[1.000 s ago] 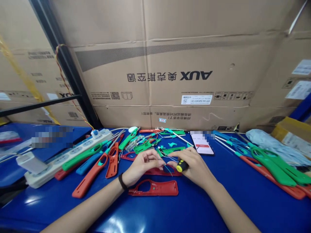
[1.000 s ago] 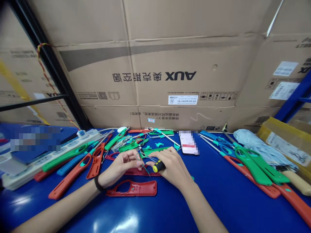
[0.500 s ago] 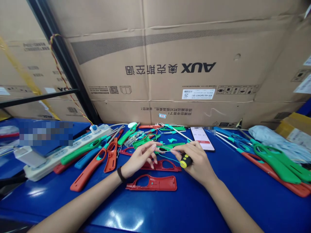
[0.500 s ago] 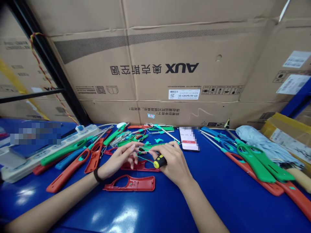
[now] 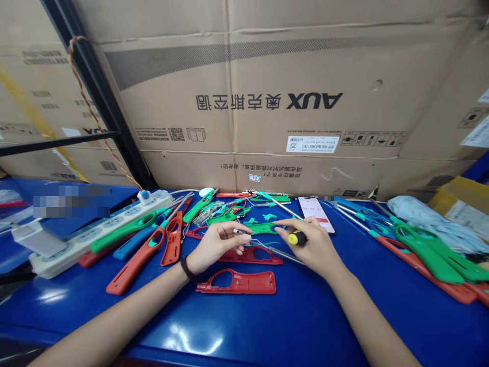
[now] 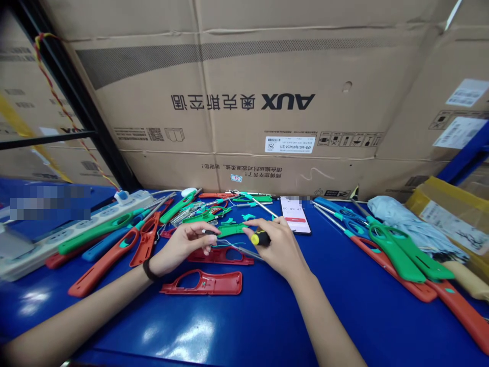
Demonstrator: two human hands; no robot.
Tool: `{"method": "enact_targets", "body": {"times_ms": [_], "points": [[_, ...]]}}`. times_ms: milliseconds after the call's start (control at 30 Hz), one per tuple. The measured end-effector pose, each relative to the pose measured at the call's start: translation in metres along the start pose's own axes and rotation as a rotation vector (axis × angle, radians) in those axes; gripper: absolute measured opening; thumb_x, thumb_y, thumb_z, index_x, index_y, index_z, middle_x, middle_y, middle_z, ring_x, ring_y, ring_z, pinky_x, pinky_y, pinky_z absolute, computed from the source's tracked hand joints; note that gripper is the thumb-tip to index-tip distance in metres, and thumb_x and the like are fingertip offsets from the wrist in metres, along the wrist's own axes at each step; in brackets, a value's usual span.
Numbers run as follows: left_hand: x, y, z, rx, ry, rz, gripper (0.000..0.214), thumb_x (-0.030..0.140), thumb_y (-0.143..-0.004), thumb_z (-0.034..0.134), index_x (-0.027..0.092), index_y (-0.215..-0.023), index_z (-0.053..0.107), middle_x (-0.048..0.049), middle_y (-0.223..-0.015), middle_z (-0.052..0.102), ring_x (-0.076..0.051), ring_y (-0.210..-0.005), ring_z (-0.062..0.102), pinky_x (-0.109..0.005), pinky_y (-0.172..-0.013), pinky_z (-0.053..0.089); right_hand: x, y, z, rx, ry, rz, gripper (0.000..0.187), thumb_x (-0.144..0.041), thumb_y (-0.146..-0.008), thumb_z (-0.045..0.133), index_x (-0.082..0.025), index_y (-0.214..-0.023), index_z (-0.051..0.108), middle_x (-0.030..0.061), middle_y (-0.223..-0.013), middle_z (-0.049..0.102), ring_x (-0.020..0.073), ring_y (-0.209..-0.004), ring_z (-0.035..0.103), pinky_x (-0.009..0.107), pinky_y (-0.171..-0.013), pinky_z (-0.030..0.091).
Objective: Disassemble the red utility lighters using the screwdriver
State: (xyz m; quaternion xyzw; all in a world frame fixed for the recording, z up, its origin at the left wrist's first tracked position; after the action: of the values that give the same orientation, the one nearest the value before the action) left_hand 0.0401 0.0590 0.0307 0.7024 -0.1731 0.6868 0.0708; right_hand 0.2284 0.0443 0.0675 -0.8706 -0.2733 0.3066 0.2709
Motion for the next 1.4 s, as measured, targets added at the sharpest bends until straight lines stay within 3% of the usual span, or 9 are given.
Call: {"method": "enact_targets", "body": {"times_ms": [133, 300, 467, 600, 700, 833, 1100, 1267, 1400], "points": [[0.004, 0.001, 0.002, -0.019, -0.052, 0.029, 0.016, 0.025, -0.072, 0.073, 0.017, -0.084, 0.069, 0.0004, -0.066, 0.067, -0.009, -0.054, 0.060, -0.019, -0.056, 0.049, 0.007, -0.001, -0.004, -0.007, 0.006, 0.033, 0.020, -0.044, -0.083, 0.058, -0.027, -0.081, 0.067, -0.0009, -0.073, 0.068, 0.0172, -0.065, 0.055, 0.033, -0.068, 0.044], [0.009, 0.002, 0.002, -0.028, -0.084, 0.053, 0.015, 0.024, -0.072, 0.072, 0.017, -0.085, 0.069, 0.0016, -0.064, 0.065, -0.009, -0.054, 0.059, -0.018, -0.056, 0.049, 0.008, 0.002, 0.011, -0.224, -0.060, 0.049, 0.032, -0.053, -0.066, 0.072, -0.030, -0.087, 0.069, 0.0000, -0.082, 0.063, 0.0195, -0.078, 0.059, 0.036, -0.073, 0.045], [0.005, -0.001, -0.002, -0.002, -0.167, 0.050, 0.023, 0.031, -0.078, 0.067, 0.018, -0.097, 0.066, -0.0006, -0.070, 0.066, -0.011, -0.057, 0.060, -0.022, -0.058, 0.051, 0.012, 0.005, 0.019, -0.290, -0.066, 0.047, 0.013, -0.039, -0.075, 0.068, -0.027, -0.077, 0.069, 0.0013, -0.082, 0.060, 0.0173, -0.074, 0.057, 0.034, -0.072, 0.044], [0.024, 0.005, -0.008, 0.159, -0.492, 0.331, 0.023, 0.032, -0.083, 0.061, 0.021, -0.102, 0.067, -0.0074, -0.105, 0.062, -0.020, -0.094, 0.060, -0.034, -0.080, 0.052, 0.010, 0.004, 0.017, -0.261, -0.098, 0.042, 0.012, -0.036, -0.079, 0.065, -0.025, -0.083, 0.069, 0.0025, -0.083, 0.059, 0.0174, -0.075, 0.056, 0.034, -0.074, 0.043], [0.038, 0.017, 0.008, 0.096, -0.719, 0.578, 0.018, 0.030, -0.080, 0.066, 0.024, -0.097, 0.068, -0.0062, -0.110, 0.059, -0.022, -0.107, 0.053, -0.043, -0.097, 0.041, 0.006, 0.005, 0.019, -0.269, -0.110, 0.034, 0.013, -0.038, -0.081, 0.063, -0.026, -0.084, 0.069, 0.0027, -0.084, 0.058, 0.0176, -0.077, 0.054, 0.033, -0.073, 0.043], [0.040, 0.028, 0.027, -0.057, -0.785, 0.693, 0.022, 0.030, -0.075, 0.071, 0.022, -0.094, 0.066, -0.0065, -0.108, 0.059, -0.022, -0.104, 0.053, -0.042, -0.094, 0.042, 0.002, 0.006, 0.021, -0.280, -0.081, 0.018, 0.014, -0.038, -0.083, 0.060, -0.027, -0.085, 0.068, 0.0026, -0.083, 0.057, 0.0186, -0.078, 0.051, 0.035, -0.075, 0.042], [0.038, 0.026, 0.018, 0.051, -0.802, 0.726, 0.019, 0.017, -0.086, 0.058, 0.024, -0.102, 0.065, -0.0060, -0.109, 0.058, -0.019, -0.103, 0.054, -0.038, -0.089, 0.045, -0.001, 0.002, 0.012, -0.196, -0.091, -0.004, 0.010, -0.034, -0.082, 0.063, -0.026, -0.087, 0.067, 0.0012, -0.081, 0.057, 0.0169, -0.076, 0.052, 0.035, -0.076, 0.038], [0.049, 0.033, 0.014, 0.209, -0.811, 0.819, 0.021, 0.014, -0.085, 0.059, 0.025, -0.102, 0.067, -0.0048, -0.098, 0.060, -0.018, -0.093, 0.055, -0.035, -0.083, 0.045, -0.008, -0.001, 0.007, -0.136, -0.079, -0.037, 0.010, -0.032, -0.082, 0.064, -0.024, -0.087, 0.067, 0.0012, -0.078, 0.056, 0.0159, -0.073, 0.051, 0.031, -0.072, 0.038], [0.044, 0.034, 0.022, 0.087, -0.805, 0.841, 0.024, 0.012, -0.089, 0.053, 0.025, -0.107, 0.064, 0.0018, -0.073, 0.060, -0.012, -0.071, 0.054, -0.034, -0.086, 0.043, -0.014, 0.000, 0.006, -0.108, -0.064, -0.060, 0.011, -0.031, -0.082, 0.064, -0.023, -0.089, 0.067, 0.0013, -0.077, 0.056, 0.0156, -0.072, 0.050, 0.030, -0.070, 0.037]]}}
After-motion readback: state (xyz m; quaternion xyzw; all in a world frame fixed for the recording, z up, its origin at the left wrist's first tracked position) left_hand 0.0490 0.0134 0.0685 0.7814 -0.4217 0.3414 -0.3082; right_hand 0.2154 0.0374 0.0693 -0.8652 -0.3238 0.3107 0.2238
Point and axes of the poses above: each hand's wrist, its own y-axis away from the middle knuckle, its own z-axis out of the palm, x = y × z, the point moved 7 cm from there along -y, towards the middle knuckle
